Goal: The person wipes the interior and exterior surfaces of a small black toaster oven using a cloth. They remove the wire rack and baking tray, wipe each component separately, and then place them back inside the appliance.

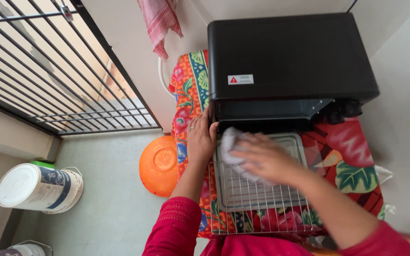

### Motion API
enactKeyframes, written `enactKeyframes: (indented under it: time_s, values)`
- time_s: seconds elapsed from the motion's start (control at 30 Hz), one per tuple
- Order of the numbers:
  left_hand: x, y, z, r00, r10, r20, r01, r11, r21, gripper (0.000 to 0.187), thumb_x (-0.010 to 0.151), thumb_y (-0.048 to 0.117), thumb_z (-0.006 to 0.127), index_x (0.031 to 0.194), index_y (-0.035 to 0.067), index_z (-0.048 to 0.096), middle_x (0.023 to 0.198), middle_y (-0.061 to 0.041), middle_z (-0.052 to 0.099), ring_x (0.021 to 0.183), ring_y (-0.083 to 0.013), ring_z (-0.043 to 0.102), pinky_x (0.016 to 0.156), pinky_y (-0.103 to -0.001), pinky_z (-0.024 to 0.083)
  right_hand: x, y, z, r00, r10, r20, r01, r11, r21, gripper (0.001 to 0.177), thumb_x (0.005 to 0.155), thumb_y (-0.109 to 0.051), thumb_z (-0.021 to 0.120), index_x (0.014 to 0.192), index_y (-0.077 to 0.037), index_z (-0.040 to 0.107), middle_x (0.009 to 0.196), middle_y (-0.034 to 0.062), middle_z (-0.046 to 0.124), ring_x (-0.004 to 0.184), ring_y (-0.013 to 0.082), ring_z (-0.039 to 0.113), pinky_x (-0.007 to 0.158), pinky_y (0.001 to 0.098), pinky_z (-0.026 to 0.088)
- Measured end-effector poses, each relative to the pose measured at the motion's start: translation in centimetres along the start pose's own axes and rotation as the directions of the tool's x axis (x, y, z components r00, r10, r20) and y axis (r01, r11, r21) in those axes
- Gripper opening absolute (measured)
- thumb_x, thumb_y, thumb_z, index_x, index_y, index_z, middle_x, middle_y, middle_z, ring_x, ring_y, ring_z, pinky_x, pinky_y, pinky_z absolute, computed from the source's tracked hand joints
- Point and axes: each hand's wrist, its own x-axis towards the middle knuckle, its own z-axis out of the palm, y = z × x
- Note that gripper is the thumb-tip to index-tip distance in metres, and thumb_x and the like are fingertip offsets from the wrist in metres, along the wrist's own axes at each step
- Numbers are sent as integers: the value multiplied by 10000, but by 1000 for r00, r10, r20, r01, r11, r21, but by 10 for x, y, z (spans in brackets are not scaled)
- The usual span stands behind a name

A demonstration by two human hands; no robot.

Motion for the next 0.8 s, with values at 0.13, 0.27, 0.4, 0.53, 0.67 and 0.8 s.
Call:
enactKeyframes:
  time_s: [0.13,0.27,0.4,0.53,0.67,0.8]
  values:
    - [-2,1,-3,1000,-2,16,2,1000,4,553,1063,370,514,1512,49,469,1335,-180,643,1276,-370,560,1144,-476,376,-53,54,-26,906,412,-96,-423,894,-147,463,960,-291,515,1416,-293,597,1610,-31,480,1494,258,418,1244,489,281]
    - [0,1,-3,1000,11,16,-11,1000,-5,549,1066,361,514,1511,44,466,1360,-168,635,1276,-370,557,1147,-475,374,-34,42,-12,879,400,-260,-465,839,-281,501,1042,-419,512,1491,-204,559,1555,81,487,1463,302,446,1231,513,298]
    - [0,0,-2,999,-13,44,14,1000,-13,563,1053,361,530,1511,39,466,1365,-160,623,1284,-354,553,1146,-477,367,-7,-9,2,954,182,-237,-234,948,-214,532,970,-488,532,1432,-229,582,1500,86,524,1403,318,479,1177,520,337]
    - [0,4,-10,1000,28,-13,-28,998,-57,524,1041,288,580,1488,34,479,1379,-184,603,1315,-374,525,1146,-469,370,-23,-4,-4,947,235,-217,-291,916,-277,547,964,-462,536,1453,-218,564,1471,97,544,1355,326,513,1131,533,373]
    - [-26,14,-33,989,-132,68,136,988,-73,414,1007,208,619,1396,73,574,1196,-165,640,1147,-368,581,1053,-472,442,-70,19,-18,829,446,-337,-526,826,-200,518,976,-379,563,1458,-188,559,1531,130,525,1351,356,528,1133,522,400]
    - [-67,18,-59,919,-240,312,279,956,-87,394,982,235,647,1324,47,589,1071,-187,673,962,-371,662,832,-464,518,-89,24,-19,690,603,-401,-592,789,166,482,975,-269,603,1446,-168,591,1532,195,519,1345,397,543,1110,502,442]
